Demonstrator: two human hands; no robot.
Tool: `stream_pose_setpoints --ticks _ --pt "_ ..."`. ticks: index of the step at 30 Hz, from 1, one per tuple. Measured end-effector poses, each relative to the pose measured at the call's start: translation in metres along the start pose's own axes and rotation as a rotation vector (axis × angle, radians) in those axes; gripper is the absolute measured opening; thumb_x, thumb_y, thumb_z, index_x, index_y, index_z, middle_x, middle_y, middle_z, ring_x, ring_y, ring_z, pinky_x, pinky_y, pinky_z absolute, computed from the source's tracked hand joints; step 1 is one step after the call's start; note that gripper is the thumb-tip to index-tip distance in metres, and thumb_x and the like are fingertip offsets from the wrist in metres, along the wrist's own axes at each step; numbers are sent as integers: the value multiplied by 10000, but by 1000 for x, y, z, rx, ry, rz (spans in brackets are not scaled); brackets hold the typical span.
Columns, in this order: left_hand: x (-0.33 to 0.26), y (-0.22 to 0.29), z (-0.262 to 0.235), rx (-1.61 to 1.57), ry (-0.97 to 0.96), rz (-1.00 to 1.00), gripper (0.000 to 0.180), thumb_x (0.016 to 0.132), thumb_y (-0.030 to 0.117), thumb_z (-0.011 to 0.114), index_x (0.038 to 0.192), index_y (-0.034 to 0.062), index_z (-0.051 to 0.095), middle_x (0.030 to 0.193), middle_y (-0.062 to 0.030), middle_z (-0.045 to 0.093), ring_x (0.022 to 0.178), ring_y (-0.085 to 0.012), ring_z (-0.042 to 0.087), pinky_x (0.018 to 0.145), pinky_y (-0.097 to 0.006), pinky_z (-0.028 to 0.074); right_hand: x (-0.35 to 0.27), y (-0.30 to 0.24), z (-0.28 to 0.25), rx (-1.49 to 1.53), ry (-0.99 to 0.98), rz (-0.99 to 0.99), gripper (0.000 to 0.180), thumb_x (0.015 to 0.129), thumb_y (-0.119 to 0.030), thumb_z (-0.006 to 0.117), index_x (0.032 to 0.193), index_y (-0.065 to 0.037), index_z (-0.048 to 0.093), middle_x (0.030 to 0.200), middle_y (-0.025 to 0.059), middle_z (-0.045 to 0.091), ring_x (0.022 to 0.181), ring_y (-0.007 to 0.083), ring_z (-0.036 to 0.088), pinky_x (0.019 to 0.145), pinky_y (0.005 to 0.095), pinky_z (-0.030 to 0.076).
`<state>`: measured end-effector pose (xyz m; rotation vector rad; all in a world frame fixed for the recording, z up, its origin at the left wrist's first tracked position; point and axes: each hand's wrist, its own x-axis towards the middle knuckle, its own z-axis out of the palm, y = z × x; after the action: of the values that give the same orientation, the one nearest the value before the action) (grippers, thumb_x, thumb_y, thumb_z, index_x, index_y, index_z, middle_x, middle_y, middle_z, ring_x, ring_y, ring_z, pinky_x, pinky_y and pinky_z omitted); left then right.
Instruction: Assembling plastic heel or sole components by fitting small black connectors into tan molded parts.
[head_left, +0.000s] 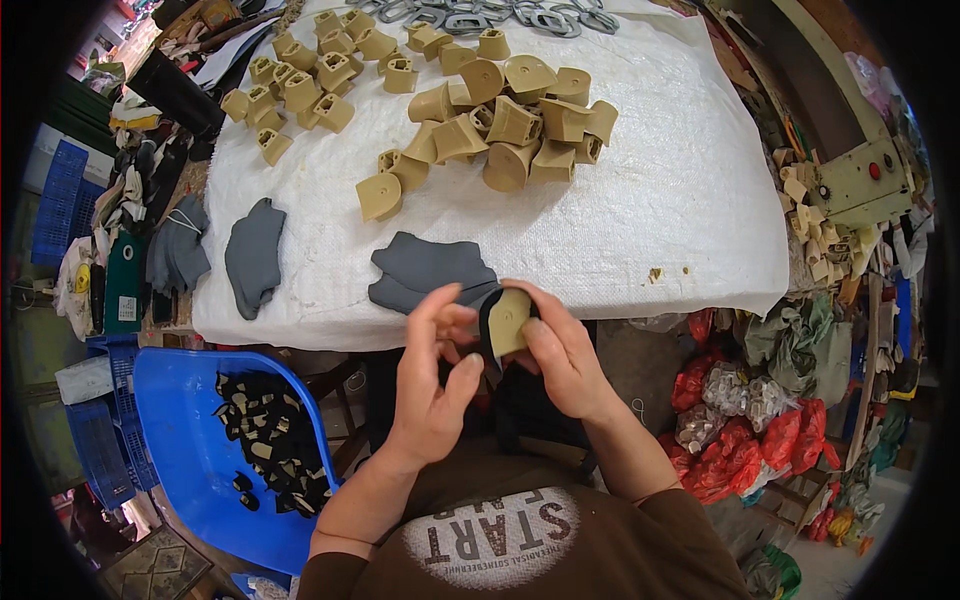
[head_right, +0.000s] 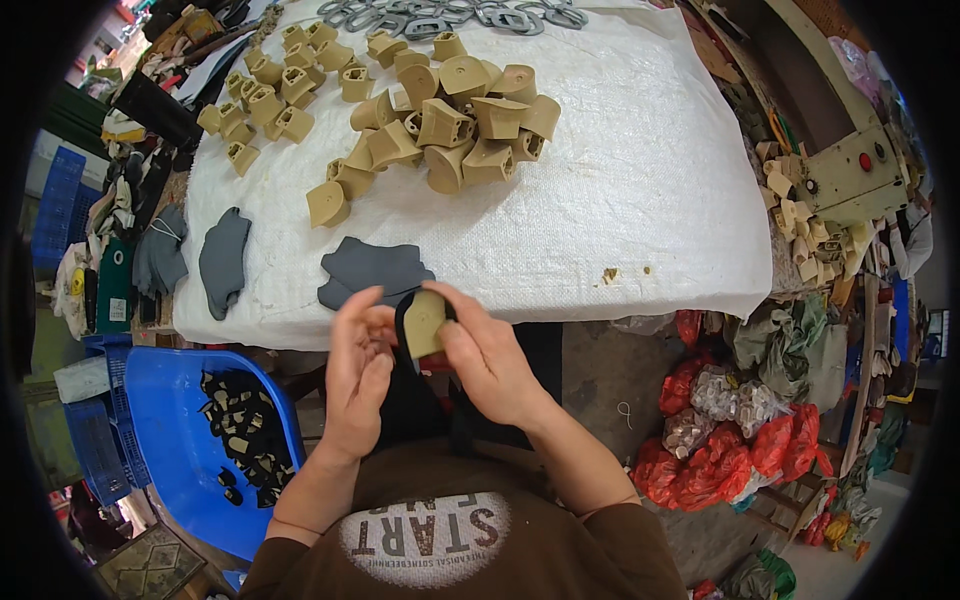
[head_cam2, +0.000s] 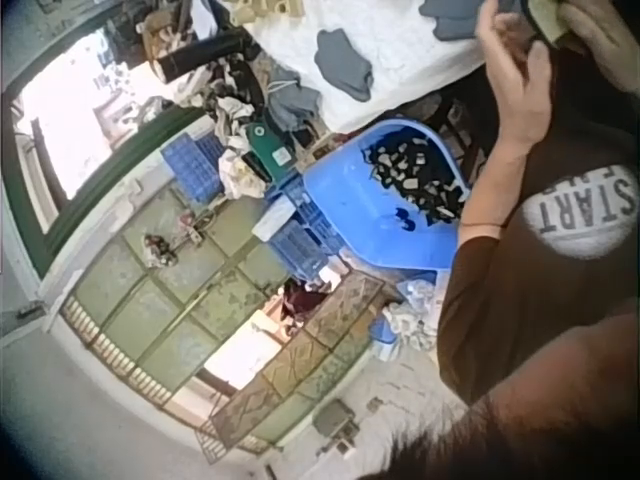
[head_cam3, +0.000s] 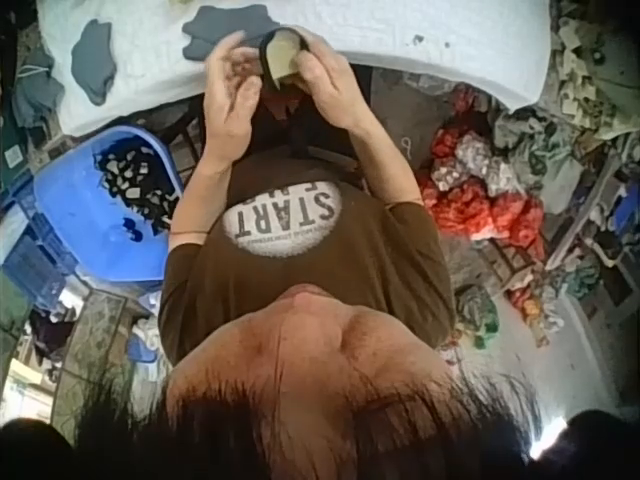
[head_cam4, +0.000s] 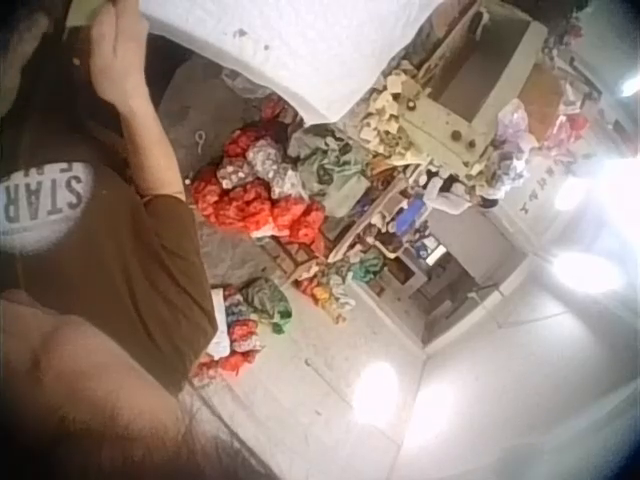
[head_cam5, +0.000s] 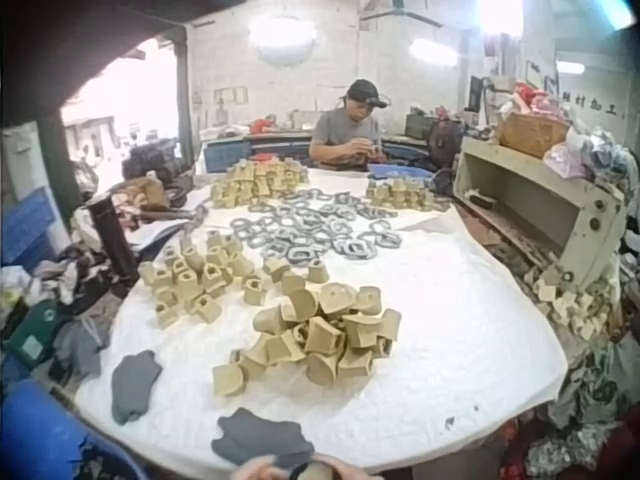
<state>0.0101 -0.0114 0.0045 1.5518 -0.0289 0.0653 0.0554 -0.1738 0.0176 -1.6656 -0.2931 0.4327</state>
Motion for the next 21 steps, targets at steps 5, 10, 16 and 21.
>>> stream_pose_setpoints --ticks 5,10,16,21 --pt "0 1 5 92 -114 -77 468 906 163 452 1323 -22 347 1170 -153 494 1005 -235 524 926 -321 388 -4 0 3 -194 -97 -195 426 902 -110 400 1321 -30 400 960 208 593 734 315 610 695 340 487" --pt "-2 6 4 -74 -88 -163 463 909 158 449 1322 -21 338 1123 -152 518 1026 -174 511 917 -295 389 -6 -2 1 -290 -99 -142 410 904 -137 481 1300 -40 444 914 201 590 734 352 584 677 381 468" --pt "3 12 -1 -22 -354 -73 475 878 128 439 1322 -15 346 1052 -145 563 952 -195 557 869 -305 415 9 3 -11 62 9 -311 181 900 -174 553 941 -10 617 1046 97 531 957 198 495 841 307 398" --pt "-3 13 -1 -41 -409 -154 474 875 131 440 1312 -33 358 1033 -163 578 953 -236 575 852 -322 430 23 16 -10 581 -477 -97 182 912 -131 492 930 -3 621 1101 137 536 1015 205 501 874 317 403"
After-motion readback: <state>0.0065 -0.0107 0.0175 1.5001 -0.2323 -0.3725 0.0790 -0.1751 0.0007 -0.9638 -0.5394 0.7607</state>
